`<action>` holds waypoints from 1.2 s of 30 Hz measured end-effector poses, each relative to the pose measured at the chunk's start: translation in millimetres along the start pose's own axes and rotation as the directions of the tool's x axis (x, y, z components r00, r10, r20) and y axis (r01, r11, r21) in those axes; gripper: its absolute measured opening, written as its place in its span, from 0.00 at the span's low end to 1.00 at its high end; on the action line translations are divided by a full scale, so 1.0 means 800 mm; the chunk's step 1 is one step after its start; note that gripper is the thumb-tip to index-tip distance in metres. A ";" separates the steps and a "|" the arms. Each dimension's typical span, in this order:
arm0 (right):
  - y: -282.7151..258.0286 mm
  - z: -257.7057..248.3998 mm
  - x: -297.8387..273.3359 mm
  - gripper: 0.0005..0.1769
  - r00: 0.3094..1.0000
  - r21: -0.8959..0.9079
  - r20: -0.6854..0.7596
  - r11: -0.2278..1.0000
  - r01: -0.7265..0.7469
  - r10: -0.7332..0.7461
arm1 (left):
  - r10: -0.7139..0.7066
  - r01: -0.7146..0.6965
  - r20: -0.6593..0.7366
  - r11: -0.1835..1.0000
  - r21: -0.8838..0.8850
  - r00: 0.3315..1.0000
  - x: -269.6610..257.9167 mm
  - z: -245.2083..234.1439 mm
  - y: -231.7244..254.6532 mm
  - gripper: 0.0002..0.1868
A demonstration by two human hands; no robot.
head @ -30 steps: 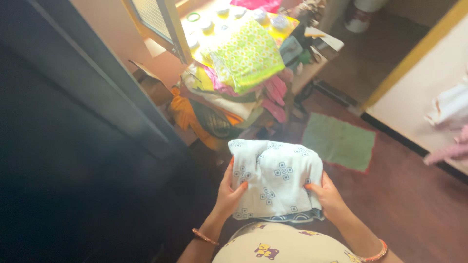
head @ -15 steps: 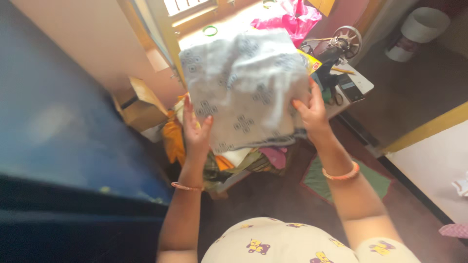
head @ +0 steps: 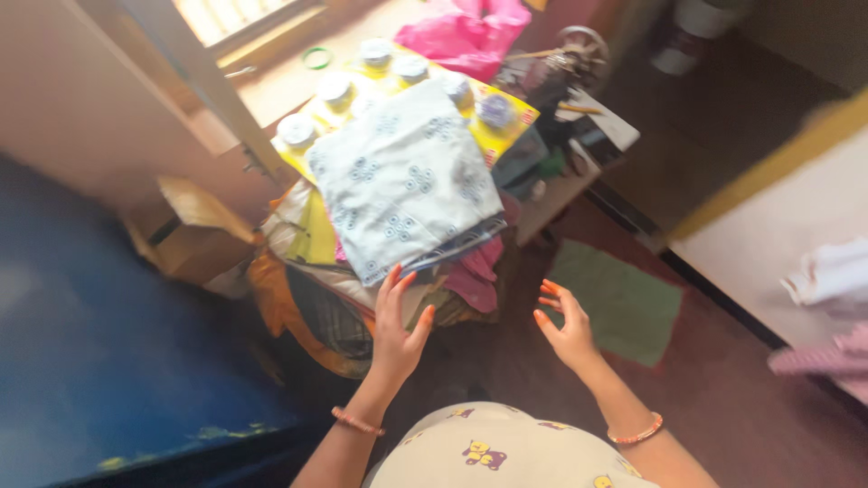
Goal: The person folds several pieces of clothing one at a time, including a white cloth, a green cloth, a yellow cloth, and a dark cloth. Each item is folded and placed on a bed or a nearby shelf. The person handles the items by hand without using tools.
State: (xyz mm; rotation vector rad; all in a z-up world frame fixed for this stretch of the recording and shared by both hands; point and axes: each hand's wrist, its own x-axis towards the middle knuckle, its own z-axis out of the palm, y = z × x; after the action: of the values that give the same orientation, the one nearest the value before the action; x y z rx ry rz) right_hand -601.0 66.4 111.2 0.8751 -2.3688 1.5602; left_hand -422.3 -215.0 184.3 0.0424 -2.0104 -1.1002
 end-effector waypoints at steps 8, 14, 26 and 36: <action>-0.043 -0.010 -0.118 0.26 0.967 -0.127 -0.253 0.992 -0.002 -0.031 | 0.185 -0.137 0.206 0.964 -0.230 0.961 -0.007 0.020 0.037 0.28; -0.064 0.008 -0.241 0.20 0.912 0.362 -0.253 0.906 -0.222 0.324 | 0.239 -0.129 0.343 0.941 -0.313 0.908 -0.055 0.016 0.040 0.26; -0.091 -0.023 -0.486 0.16 0.711 0.486 -0.536 0.855 -0.182 0.456 | 0.341 -0.017 0.648 0.892 -0.451 0.681 -0.162 0.044 0.087 0.24; -0.129 -0.078 -0.674 0.16 0.615 0.395 -0.671 0.902 -0.176 0.414 | 0.465 -0.024 0.744 0.854 -0.519 0.480 -0.314 0.105 0.180 0.23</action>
State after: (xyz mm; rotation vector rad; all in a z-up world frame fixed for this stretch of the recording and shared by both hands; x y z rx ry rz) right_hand -115.9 296.0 -21.1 -0.1936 -1.7300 1.9257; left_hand -265.3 28.6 102.2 -1.2726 -2.3825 -1.5241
